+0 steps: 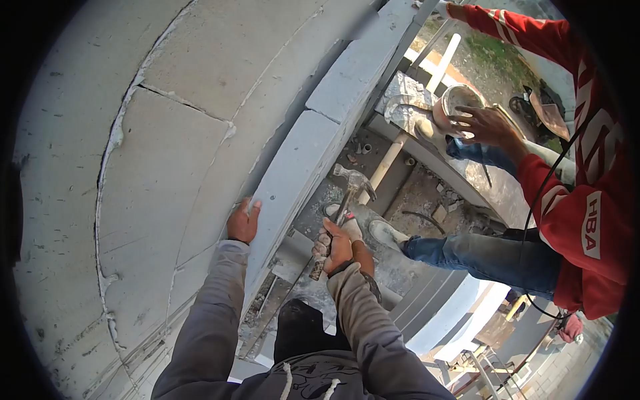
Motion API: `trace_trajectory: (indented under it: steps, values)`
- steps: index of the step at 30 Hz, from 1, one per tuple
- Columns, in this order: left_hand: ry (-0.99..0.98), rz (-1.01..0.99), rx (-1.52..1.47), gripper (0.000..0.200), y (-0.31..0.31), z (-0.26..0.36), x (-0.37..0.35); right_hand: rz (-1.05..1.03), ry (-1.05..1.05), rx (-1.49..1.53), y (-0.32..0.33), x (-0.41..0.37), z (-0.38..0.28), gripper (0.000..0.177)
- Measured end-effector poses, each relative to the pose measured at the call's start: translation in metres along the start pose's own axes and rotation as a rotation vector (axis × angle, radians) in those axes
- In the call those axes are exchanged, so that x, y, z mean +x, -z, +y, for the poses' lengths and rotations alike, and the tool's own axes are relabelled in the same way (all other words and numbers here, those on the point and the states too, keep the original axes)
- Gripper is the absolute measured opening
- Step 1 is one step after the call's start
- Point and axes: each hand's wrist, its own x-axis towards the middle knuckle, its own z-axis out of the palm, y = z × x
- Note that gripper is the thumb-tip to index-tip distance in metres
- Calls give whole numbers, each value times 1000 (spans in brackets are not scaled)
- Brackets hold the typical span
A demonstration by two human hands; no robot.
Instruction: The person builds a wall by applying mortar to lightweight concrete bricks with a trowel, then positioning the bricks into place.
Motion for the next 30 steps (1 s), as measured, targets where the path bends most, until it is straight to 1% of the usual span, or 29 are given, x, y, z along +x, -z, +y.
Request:
trace_trajectory:
  steps: [1, 5, 7, 10, 12, 14, 16, 17, 20, 23, 25, 29, 30]
  values:
    - [-50, 61, -7, 49, -1, -2, -1, -36, -11, 12, -5, 1, 3, 28]
    - [-68, 56, -7, 47, -2, -5, 2, -4, -11, 52, -29, -3, 10, 28]
    - [-96, 97, 1, 45, -5, -9, 0, -2, -5, 85, -33, -1, 18, 28]
    - [-123, 107, 3, 43, -9, -14, 2, 17, -16, 132, -47, -2, 21, 27]
    - [-124, 98, -12, 42, -10, -15, 1, 9, -55, 79, -49, -1, 24, 26]
    - [-123, 95, -25, 42, -9, -16, 3, 14, -52, 84, -47, -2, 22, 26]
    - [-54, 17, -28, 47, -4, -11, 2, 7, -36, 66, -43, -2, 22, 26]
    - [-54, 14, -29, 47, -3, -9, 1, 10, -36, 67, -42, -2, 23, 26]
    - [-56, 19, -50, 45, -3, -8, 2, 28, -20, 150, -48, -4, 23, 25]
    - [-54, 29, -38, 43, -4, -10, 4, -25, -81, 85, -51, -3, 22, 25]
    - [-60, 25, -50, 43, -3, -9, 3, 22, -78, 57, -46, -3, 22, 25]
    - [-85, 45, -50, 42, -5, -11, 4, 40, -45, 108, -39, 1, 28, 24]
    - [-91, 50, -60, 40, -5, -11, 4, 29, -81, 74, -40, 1, 32, 24]
